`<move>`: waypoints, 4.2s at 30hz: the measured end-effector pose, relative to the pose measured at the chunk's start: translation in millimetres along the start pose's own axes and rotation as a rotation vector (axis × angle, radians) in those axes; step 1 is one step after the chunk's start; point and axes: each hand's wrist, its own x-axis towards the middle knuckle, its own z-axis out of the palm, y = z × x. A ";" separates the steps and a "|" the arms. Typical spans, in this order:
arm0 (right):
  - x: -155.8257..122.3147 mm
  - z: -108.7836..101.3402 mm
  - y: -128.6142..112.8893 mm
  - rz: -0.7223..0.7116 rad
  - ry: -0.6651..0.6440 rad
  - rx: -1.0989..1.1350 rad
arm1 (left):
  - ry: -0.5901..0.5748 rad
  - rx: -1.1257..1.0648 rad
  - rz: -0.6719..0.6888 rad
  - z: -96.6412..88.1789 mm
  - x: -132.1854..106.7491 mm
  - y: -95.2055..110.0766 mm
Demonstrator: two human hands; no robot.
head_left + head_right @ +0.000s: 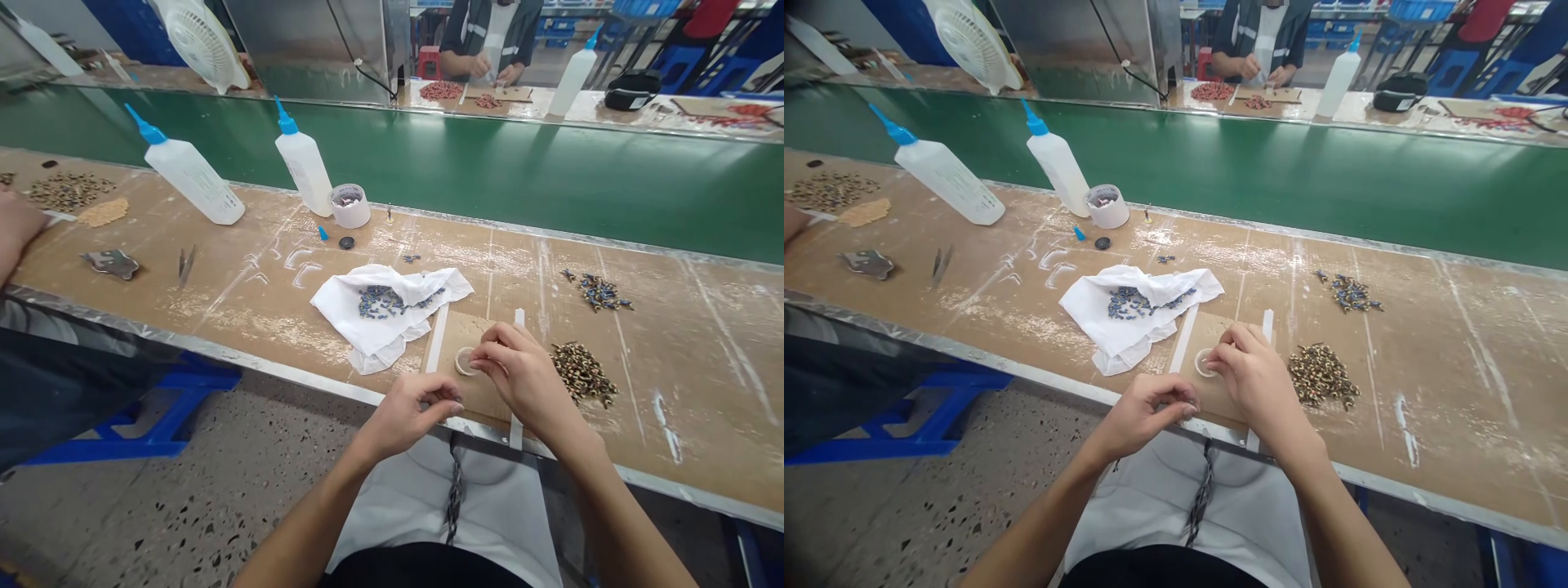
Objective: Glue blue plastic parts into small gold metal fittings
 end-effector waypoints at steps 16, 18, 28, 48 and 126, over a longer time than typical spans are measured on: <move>-69.9 32.1 -9.7 0.516 0.534 0.737 | 0.049 0.215 0.017 14.3 5.7 2.9; -70.3 37.5 -10.4 0.530 0.559 0.743 | 0.046 0.221 0.022 16.2 7.2 1.9; -73.8 45.7 -7.6 0.503 0.511 0.713 | 0.054 0.242 0.019 17.3 9.0 2.5; -72.2 45.1 -5.4 0.398 0.468 0.651 | 0.052 0.211 -0.005 16.3 6.7 -0.1; -156.5 -53.5 89.0 0.442 0.327 -0.225 | 0.044 0.197 0.030 7.3 11.1 -3.8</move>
